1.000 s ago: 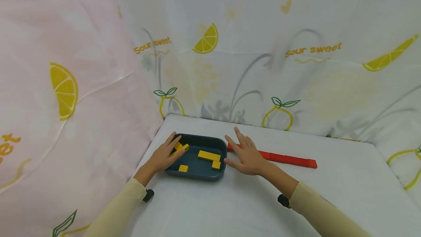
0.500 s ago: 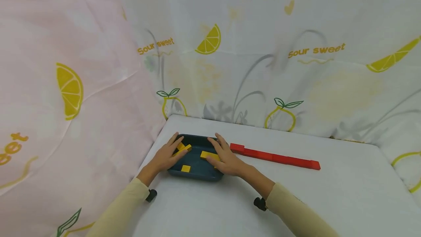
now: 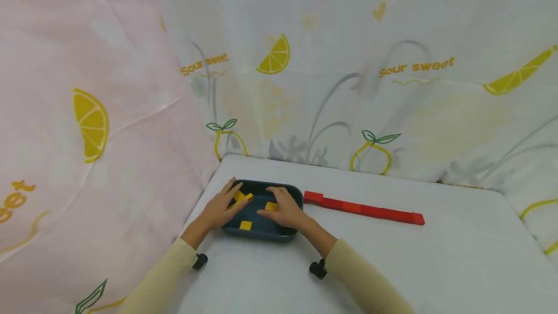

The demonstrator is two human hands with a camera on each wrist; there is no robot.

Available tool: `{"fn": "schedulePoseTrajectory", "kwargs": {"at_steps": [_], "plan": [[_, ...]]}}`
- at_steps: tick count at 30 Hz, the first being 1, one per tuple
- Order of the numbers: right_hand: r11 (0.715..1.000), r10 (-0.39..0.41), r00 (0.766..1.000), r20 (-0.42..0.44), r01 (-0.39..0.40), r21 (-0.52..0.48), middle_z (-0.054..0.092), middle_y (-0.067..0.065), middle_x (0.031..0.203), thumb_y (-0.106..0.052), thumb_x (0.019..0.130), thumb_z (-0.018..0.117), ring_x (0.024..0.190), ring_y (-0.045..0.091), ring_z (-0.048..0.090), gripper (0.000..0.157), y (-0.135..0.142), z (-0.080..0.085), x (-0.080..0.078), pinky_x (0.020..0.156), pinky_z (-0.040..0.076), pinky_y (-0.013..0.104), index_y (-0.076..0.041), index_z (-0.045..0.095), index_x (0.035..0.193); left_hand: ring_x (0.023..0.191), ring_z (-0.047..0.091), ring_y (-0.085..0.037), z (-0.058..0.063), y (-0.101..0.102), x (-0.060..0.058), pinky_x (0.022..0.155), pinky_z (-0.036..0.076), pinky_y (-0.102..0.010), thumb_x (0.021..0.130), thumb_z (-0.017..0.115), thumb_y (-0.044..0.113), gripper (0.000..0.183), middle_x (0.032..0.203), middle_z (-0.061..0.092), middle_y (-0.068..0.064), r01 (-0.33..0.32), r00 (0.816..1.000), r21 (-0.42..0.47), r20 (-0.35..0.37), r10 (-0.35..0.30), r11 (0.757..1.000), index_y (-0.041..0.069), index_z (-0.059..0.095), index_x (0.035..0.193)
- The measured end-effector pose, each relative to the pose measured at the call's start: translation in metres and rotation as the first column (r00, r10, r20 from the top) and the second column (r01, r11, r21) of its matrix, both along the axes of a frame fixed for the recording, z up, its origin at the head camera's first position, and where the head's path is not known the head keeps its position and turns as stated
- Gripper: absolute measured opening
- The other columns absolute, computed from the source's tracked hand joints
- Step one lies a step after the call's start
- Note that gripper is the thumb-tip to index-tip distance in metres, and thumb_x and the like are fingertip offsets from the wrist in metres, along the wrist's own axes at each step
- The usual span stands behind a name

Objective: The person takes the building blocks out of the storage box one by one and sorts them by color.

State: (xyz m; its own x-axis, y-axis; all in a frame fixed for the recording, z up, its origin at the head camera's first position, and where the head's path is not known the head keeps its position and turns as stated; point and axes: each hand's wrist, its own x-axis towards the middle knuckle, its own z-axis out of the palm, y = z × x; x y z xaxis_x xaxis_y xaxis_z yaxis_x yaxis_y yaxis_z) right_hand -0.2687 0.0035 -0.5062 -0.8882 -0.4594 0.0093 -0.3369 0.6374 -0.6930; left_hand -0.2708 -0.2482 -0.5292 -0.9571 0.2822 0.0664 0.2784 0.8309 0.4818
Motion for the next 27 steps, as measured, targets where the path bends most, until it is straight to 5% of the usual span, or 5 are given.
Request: {"fn": "schedulePoseTrajectory", "kwargs": {"at_steps": [6, 11, 17, 27], "plan": [[0.968, -0.188, 0.982, 0.013, 0.183, 0.172, 0.055, 0.018, 0.133, -0.034, 0.082, 0.081, 0.119, 0.036, 0.052, 0.064, -0.015, -0.013, -0.01, 0.106, 0.04, 0.056, -0.008, 0.055, 0.135, 0.141, 0.039, -0.043, 0.001, 0.0, 0.0, 0.109, 0.033, -0.066, 0.1, 0.047, 0.054, 0.069, 0.166, 0.016, -0.011, 0.002, 1.0, 0.025, 0.005, -0.002, 1.0, 0.016, 0.033, 0.156], [0.94, -0.267, 0.964, 0.007, 0.259, 0.223, 0.061, 0.015, 0.118, -0.027, 0.076, 0.086, 0.107, 0.034, 0.053, 0.052, -0.025, -0.018, -0.014, 0.099, 0.043, 0.054, -0.006, 0.067, 0.12, 0.141, 0.039, -0.043, 0.001, -0.001, 0.001, 0.11, 0.033, -0.065, 0.099, 0.049, 0.052, 0.069, 0.166, 0.016, -0.011, -0.004, 1.0, 0.042, 0.009, 0.004, 0.999, 0.015, 0.033, 0.155], [0.937, -0.263, 0.965, 0.008, 0.254, 0.241, 0.065, 0.008, 0.102, -0.026, 0.077, 0.085, 0.096, 0.029, 0.056, 0.036, -0.03, -0.018, -0.014, 0.092, 0.045, 0.051, -0.009, 0.073, 0.106, 0.138, 0.042, -0.044, -0.002, -0.004, 0.006, 0.106, 0.036, -0.067, 0.099, 0.048, 0.054, 0.069, 0.166, 0.018, -0.013, -0.014, 1.0, 0.043, -0.007, 0.015, 0.999, 0.013, 0.035, 0.154], [0.95, -0.204, 0.979, -0.008, 0.2, 0.24, 0.067, 0.005, 0.11, -0.03, 0.082, 0.081, 0.098, 0.024, 0.055, 0.035, -0.03, -0.022, -0.02, 0.089, 0.047, 0.044, -0.014, 0.073, 0.113, 0.139, 0.04, -0.046, 0.001, 0.0, 0.001, 0.106, 0.035, -0.069, 0.1, 0.048, 0.051, 0.068, 0.165, 0.016, -0.015, 0.008, 1.0, 0.05, -0.002, -0.008, 0.999, 0.013, 0.033, 0.155]]}}
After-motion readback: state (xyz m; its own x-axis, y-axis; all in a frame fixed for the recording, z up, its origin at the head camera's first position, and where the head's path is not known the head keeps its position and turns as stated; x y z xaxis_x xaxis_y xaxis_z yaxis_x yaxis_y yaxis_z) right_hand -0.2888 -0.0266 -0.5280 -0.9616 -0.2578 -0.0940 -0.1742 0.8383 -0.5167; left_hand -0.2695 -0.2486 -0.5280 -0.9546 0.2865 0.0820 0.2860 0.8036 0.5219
